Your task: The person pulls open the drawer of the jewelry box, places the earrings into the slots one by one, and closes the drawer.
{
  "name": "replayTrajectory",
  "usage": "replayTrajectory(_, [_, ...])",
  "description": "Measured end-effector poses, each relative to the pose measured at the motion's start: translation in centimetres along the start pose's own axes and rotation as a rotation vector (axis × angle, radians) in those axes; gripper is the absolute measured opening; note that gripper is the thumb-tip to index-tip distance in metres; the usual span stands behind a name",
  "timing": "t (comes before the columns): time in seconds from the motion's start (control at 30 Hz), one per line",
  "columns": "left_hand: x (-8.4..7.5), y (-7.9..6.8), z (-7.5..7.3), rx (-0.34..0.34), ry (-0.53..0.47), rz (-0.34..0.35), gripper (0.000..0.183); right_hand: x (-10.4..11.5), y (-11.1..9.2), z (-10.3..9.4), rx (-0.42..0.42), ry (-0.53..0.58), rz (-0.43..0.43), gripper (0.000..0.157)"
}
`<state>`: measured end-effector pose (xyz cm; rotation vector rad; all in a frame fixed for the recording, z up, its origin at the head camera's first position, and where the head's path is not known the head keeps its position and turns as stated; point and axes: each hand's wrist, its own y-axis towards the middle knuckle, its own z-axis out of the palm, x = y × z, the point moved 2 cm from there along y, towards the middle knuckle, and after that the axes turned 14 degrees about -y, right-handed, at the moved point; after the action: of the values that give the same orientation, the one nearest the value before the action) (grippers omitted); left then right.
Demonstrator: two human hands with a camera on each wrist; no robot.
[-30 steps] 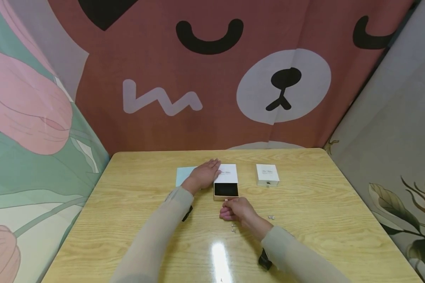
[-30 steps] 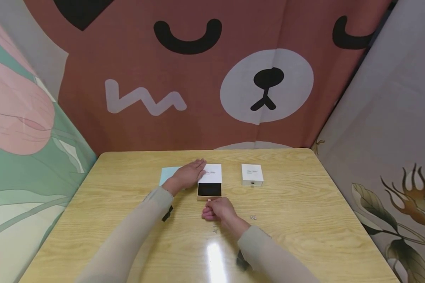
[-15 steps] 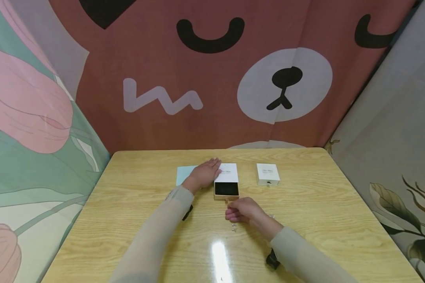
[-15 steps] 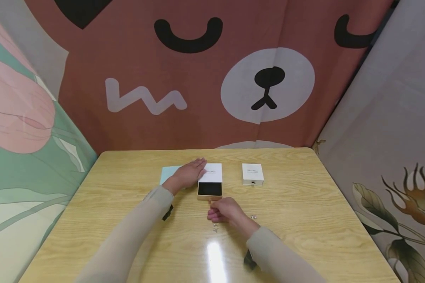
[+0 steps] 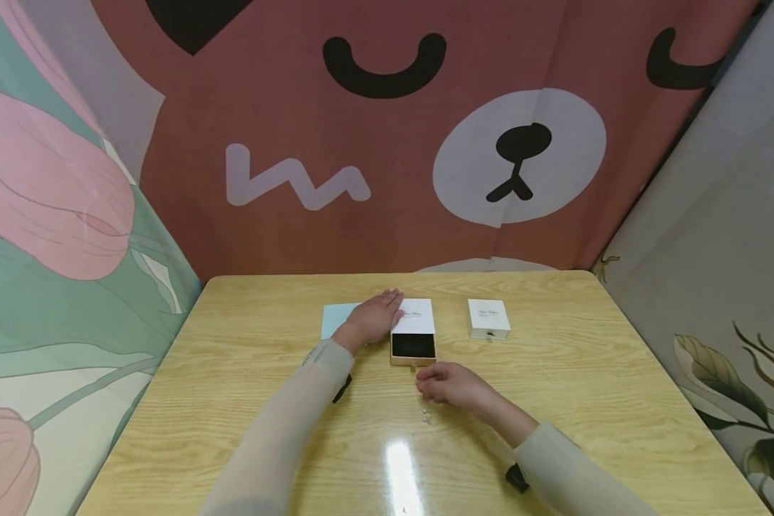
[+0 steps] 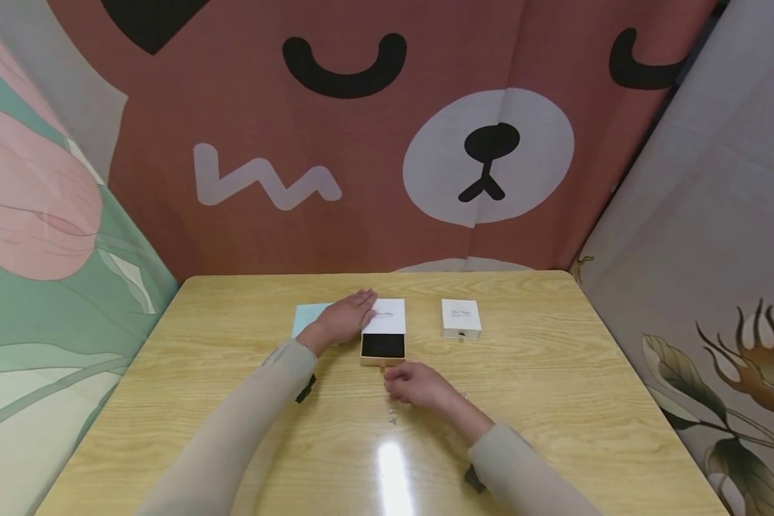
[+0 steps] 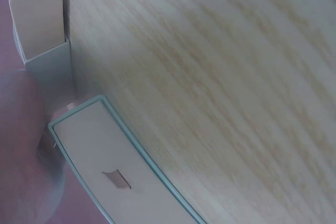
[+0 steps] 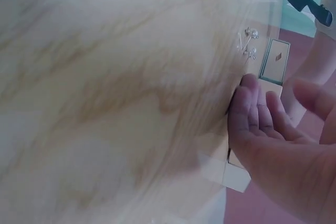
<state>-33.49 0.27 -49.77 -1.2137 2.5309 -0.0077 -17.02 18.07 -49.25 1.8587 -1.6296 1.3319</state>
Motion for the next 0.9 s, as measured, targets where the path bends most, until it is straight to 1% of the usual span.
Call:
replayTrajectory(0.1, [0.0, 0.0, 0.1, 0.002, -0.003, 0.001, 0.060, 0.0, -0.5, -0.3, -0.001, -0.145, -0.069, 0.036])
replayTrajectory(0.17, [0.1, 0.0, 0.2, 0.001, -0.004, 0.000, 0.060, -0.2, -0.8, -0.5, 0.010, -0.202, -0.110, 0.037])
replayTrajectory(0.27, [0.2, 0.0, 0.2, -0.002, 0.000, -0.001, 0.061, -0.6, -1.1, -0.6, 0.047, -0.231, -0.161, 0.041])
replayTrajectory(0.4, [0.2, 0.2, 0.3, -0.005, 0.013, -0.005, 0.061, -1.0, -1.3, -0.6, 0.069, -0.290, -0.226, 0.045])
replayTrajectory(0.5, [0.2, 0.3, 0.3, -0.003, 0.017, -0.012, 0.061, -1.2, -1.2, -0.5, 0.077, -0.341, -0.279, 0.044])
replayTrajectory(0.63, [0.2, 0.3, 0.3, 0.002, 0.008, -0.025, 0.060, -1.4, -1.1, -0.3, 0.086, -0.399, -0.326, 0.038])
replayTrajectory(0.9, [0.2, 0.2, 0.3, -0.003, 0.002, -0.020, 0.060, -1.7, -1.0, -0.4, 0.109, -0.449, -0.355, 0.035])
